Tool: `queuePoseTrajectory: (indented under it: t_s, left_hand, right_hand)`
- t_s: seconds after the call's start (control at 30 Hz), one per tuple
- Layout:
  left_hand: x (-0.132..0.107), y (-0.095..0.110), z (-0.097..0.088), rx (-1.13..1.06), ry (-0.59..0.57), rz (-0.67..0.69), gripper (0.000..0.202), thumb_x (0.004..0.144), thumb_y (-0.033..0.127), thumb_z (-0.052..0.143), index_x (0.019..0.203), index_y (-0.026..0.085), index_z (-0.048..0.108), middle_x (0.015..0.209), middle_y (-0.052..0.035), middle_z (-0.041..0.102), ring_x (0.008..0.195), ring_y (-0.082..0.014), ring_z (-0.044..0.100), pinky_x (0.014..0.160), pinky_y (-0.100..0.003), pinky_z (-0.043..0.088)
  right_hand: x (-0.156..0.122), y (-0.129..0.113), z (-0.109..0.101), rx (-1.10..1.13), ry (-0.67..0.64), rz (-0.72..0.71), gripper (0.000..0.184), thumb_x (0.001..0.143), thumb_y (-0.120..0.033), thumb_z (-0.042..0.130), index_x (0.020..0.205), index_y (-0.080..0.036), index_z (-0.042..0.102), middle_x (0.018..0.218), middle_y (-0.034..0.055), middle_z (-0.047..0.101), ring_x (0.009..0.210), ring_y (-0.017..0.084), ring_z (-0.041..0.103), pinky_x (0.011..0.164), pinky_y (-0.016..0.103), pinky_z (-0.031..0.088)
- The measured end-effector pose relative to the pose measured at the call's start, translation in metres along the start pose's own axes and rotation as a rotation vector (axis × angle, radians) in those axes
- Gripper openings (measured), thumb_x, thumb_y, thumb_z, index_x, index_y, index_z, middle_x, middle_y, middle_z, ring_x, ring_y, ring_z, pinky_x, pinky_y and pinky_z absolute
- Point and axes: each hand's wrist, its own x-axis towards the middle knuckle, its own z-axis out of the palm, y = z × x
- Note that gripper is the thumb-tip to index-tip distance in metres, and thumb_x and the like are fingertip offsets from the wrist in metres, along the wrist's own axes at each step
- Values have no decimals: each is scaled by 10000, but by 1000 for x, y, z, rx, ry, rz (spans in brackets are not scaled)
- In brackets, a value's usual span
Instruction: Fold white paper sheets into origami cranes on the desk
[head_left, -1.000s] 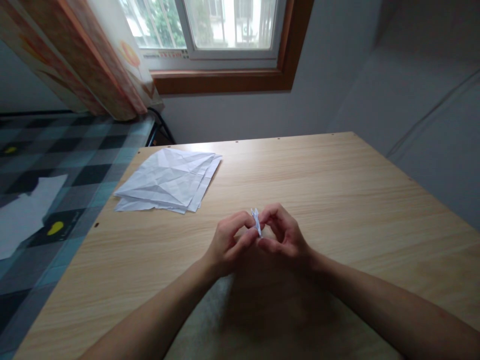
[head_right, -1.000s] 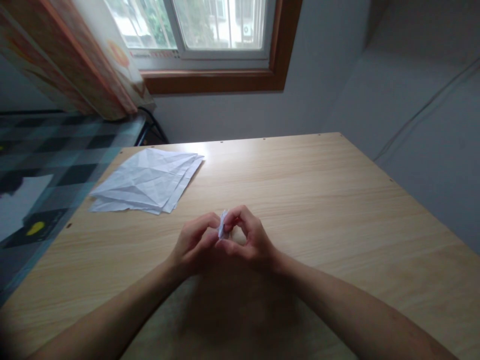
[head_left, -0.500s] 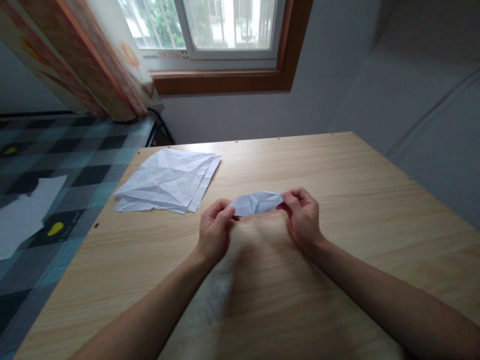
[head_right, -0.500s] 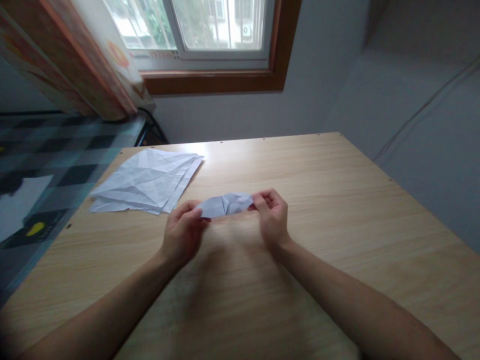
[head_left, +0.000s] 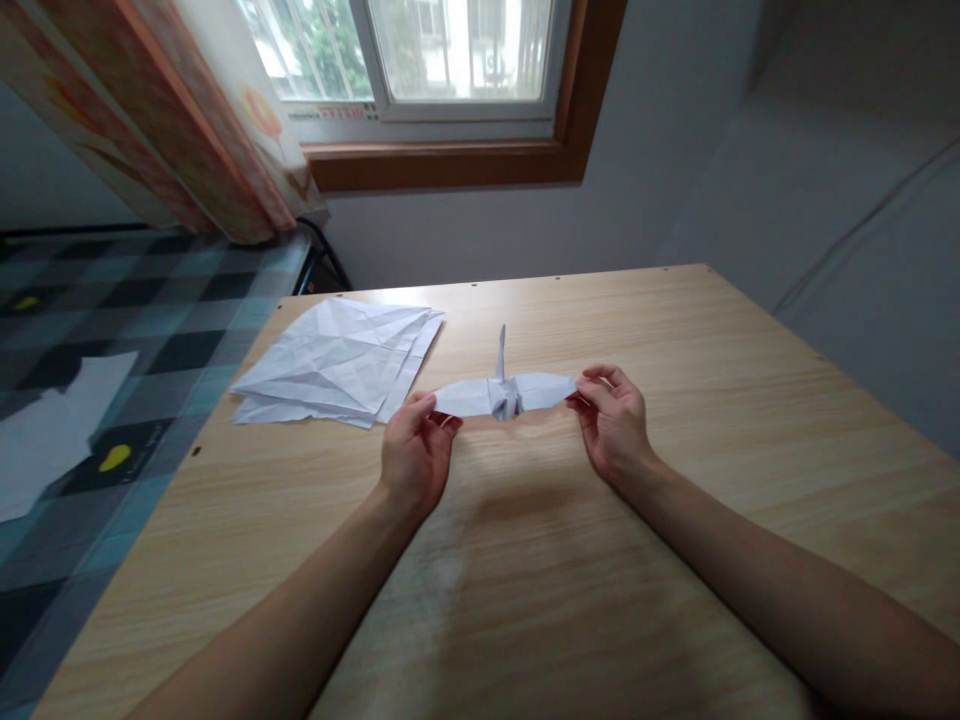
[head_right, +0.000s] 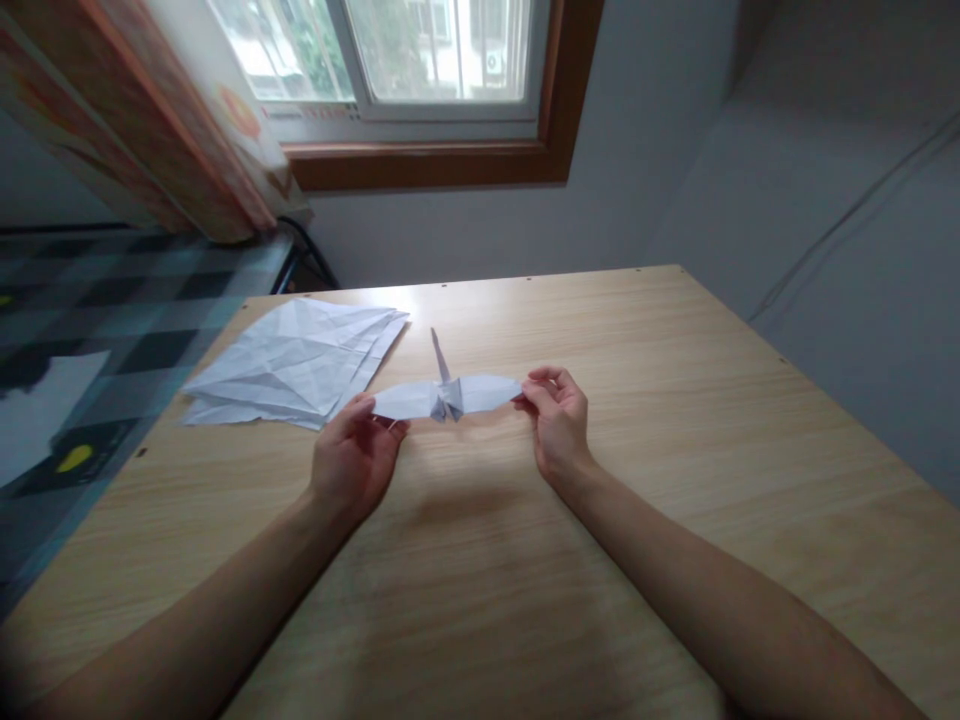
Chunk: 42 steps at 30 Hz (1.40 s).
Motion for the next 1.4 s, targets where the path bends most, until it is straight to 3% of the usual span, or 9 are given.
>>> queuePoseTrajectory:
  t_s: [0.27, 0.5, 0.67, 0.8, 0.9, 1.0, 1.23, 1.4]
  left_hand:
    - [2, 0, -1, -70, 5, -8, 183, 599, 207, 683, 602, 182, 502, 684, 15, 604, 742, -137, 609, 700, -249, 492]
    - [3, 0, -4, -9, -4, 7, 222, 614, 246, 693, 620, 182, 480, 671, 27, 589, 672, -115, 591, 633, -227, 469]
    - [3, 1, -6, 58, -15, 5, 239, 630, 290, 695, 620, 178, 483, 708, 20, 619, 634, -97, 584, 621, -225, 472]
    - [2, 1, -4, 55, -1, 7, 233, 604, 280, 713, 627, 178, 505, 699, 23, 621, 632, -92, 583, 613, -212, 469]
    - [0, 1, -3, 32, 15, -2, 242, 586, 271, 730, 622, 177, 510, 693, 24, 623, 635, -93, 585, 611, -210, 466]
    - [0, 2, -3, 32, 11, 0, 241, 587, 268, 734, 624, 176, 514, 696, 23, 626, 639, -95, 587, 611, -210, 464]
    - [-2, 2, -1, 23, 29, -12, 251, 550, 271, 758, 623, 172, 539, 680, 27, 631, 623, -91, 581, 601, -202, 455]
    - [-1, 2, -1, 12, 34, -18, 242, 553, 267, 759, 615, 170, 545, 674, 24, 630, 624, -96, 580, 597, -203, 447]
  right_hand:
    - [-1, -2, 3, 27, 48, 36, 262, 595, -213, 774, 764, -203, 574, 621, -70, 616, 509, 72, 571, 508, 183, 455]
    - [8, 4, -2, -63, 31, -62, 137, 627, -231, 718, 747, -191, 665, 681, -35, 655, 562, 80, 579, 536, 203, 468]
    - [31, 5, -16, -91, 192, -162, 161, 642, -238, 711, 793, -186, 727, 778, -5, 701, 616, 78, 586, 549, 193, 482]
    - [58, 0, -34, -67, 379, -219, 160, 624, -181, 694, 783, -176, 719, 719, -12, 676, 627, 72, 606, 550, 161, 484]
    - [77, -2, -48, -60, 428, -217, 167, 630, -153, 696, 794, -178, 704, 691, -21, 661, 625, 76, 614, 548, 158, 495]
    - [89, -1, -56, -66, 443, -270, 202, 650, -123, 672, 845, -163, 706, 765, 0, 685, 694, 94, 643, 642, 202, 546]
    - [87, 4, -58, -260, 318, -268, 247, 657, -125, 663, 889, -126, 747, 871, 55, 747, 820, 153, 696, 956, 392, 535]
    - [82, 3, -57, -401, 189, -273, 256, 687, -215, 678, 926, -161, 752, 955, 65, 760, 907, 195, 708, 987, 452, 515]
